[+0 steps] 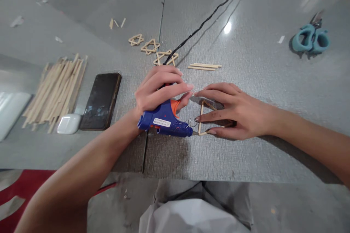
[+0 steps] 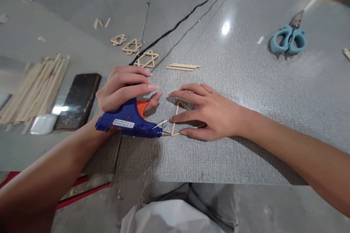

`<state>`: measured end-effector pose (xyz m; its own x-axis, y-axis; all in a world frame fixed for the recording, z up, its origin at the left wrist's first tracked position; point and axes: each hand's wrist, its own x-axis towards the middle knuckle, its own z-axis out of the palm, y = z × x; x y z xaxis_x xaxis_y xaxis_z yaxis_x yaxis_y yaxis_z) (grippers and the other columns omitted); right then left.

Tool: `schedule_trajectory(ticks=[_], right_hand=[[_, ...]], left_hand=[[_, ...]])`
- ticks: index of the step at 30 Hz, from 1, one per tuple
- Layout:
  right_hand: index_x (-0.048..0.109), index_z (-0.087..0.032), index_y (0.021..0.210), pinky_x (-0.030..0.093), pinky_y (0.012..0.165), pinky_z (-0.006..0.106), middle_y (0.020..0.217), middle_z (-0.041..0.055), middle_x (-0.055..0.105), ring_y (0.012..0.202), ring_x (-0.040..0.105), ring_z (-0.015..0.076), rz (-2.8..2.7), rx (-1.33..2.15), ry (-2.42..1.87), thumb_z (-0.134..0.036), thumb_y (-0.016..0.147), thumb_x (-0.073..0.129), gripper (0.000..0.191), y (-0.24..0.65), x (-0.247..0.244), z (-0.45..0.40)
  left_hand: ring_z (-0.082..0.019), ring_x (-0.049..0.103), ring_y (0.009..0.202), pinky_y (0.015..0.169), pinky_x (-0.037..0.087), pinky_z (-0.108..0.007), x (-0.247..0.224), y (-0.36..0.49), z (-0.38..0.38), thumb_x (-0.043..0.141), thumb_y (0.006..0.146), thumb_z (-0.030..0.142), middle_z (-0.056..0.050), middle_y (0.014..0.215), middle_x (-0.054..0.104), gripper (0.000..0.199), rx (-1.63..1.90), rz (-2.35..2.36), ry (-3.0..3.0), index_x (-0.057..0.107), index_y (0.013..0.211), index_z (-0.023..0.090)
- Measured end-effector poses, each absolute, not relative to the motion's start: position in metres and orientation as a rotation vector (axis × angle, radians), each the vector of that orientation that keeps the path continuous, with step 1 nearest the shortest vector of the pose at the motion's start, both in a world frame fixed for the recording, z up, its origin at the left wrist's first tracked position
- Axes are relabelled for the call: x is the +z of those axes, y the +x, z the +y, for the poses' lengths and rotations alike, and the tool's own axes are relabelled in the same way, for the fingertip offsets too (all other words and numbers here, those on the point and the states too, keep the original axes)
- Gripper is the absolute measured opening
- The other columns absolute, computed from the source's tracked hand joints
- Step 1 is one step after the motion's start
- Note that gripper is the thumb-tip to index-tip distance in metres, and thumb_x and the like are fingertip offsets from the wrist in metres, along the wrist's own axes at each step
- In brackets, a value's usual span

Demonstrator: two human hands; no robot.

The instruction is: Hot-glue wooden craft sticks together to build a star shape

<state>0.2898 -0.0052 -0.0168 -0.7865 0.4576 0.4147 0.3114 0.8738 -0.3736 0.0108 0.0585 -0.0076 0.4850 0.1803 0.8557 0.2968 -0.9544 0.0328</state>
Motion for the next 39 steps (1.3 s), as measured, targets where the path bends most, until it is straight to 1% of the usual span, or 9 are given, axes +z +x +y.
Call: schedule_trajectory(ticks=[3,7,11,16,19,22,27,31,39], right_hand=[[0.079,-0.026,0.132,0.043,0.116,0.059,0.159,0.0152,0.053,0.147,0.047,0.0385,-2.540,0.385,-0.552,-0.045,0.107,0.067,0.033,0.290,-0.017,-0.005],[0.078,-0.026,0.132,0.043,0.116,0.058,0.159,0.0146,0.053,0.147,0.047,0.0382,-2.544,0.383,-0.551,-0.046,0.107,0.067,0.034,0.290,-0.017,-0.005],[0.078,-0.026,0.133,0.043,0.117,0.058,0.159,0.0146,0.053,0.147,0.047,0.0378,-2.547,0.381,-0.550,-0.046,0.108,0.067,0.034,0.290,-0.017,-0.005],[0.078,-0.027,0.133,0.043,0.117,0.058,0.160,0.0135,0.053,0.147,0.047,0.0377,-2.540,0.378,-0.553,-0.046,0.107,0.068,0.034,0.290,-0.018,-0.005],[0.078,-0.027,0.133,0.043,0.117,0.058,0.159,0.0142,0.054,0.147,0.047,0.0384,-2.541,0.383,-0.555,-0.046,0.106,0.068,0.034,0.290,-0.017,-0.005],[0.078,-0.027,0.133,0.044,0.116,0.058,0.159,0.0142,0.054,0.148,0.047,0.0383,-2.545,0.379,-0.555,-0.046,0.107,0.068,0.034,0.290,-0.017,-0.005],[0.079,-0.027,0.133,0.043,0.117,0.058,0.159,0.0137,0.054,0.147,0.047,0.0379,-2.541,0.379,-0.552,-0.046,0.107,0.068,0.034,0.290,-0.017,-0.005],[0.079,-0.027,0.132,0.043,0.117,0.058,0.159,0.0132,0.054,0.147,0.047,0.0377,-2.534,0.386,-0.555,-0.046,0.106,0.068,0.033,0.290,-0.018,-0.005],[0.079,-0.026,0.132,0.043,0.117,0.059,0.158,0.0150,0.055,0.147,0.048,0.0391,-2.536,0.397,-0.554,-0.045,0.106,0.069,0.034,0.290,-0.017,-0.005]], left_hand=[[-0.023,0.077,0.096,0.082,0.067,-0.039,-0.009,0.010,0.059,0.087,0.092,0.036,-0.001,0.096,0.076,0.027,-1.464,-0.431,-2.596,0.073,0.114,0.029],[-0.025,0.076,0.102,0.090,0.065,-0.044,-0.013,0.006,0.059,0.081,0.097,0.046,0.000,0.098,0.074,0.024,-1.444,-0.528,-2.695,0.072,0.117,0.036],[-0.026,0.075,0.103,0.092,0.065,-0.045,-0.016,0.004,0.059,0.081,0.096,0.050,0.000,0.097,0.073,0.024,-1.416,-0.568,-2.730,0.072,0.112,0.035],[-0.024,0.077,0.098,0.082,0.067,-0.043,-0.011,0.009,0.057,0.082,0.096,0.044,0.000,0.097,0.075,0.020,-1.423,-0.475,-2.622,0.072,0.105,0.030],[-0.024,0.078,0.098,0.081,0.068,-0.042,-0.009,0.011,0.055,0.080,0.097,0.036,0.000,0.097,0.076,0.014,-1.443,-0.463,-2.597,0.074,0.108,0.030],[-0.023,0.078,0.097,0.080,0.068,-0.042,-0.009,0.011,0.055,0.080,0.097,0.031,0.001,0.096,0.077,0.015,-1.437,-0.473,-2.582,0.074,0.110,0.032],[-0.023,0.077,0.095,0.081,0.068,-0.043,-0.011,0.010,0.056,0.081,0.096,0.036,0.001,0.092,0.075,0.011,-1.416,-0.535,-2.583,0.075,0.104,0.030],[-0.023,0.076,0.095,0.083,0.067,-0.043,-0.014,0.010,0.058,0.084,0.094,0.041,0.001,0.090,0.074,0.017,-1.418,-0.579,-2.574,0.075,0.102,0.029],[-0.026,0.074,0.096,0.087,0.067,-0.048,-0.018,0.009,0.061,0.082,0.095,0.041,-0.001,0.090,0.071,0.015,-1.505,-0.624,-2.649,0.077,0.107,0.034]])
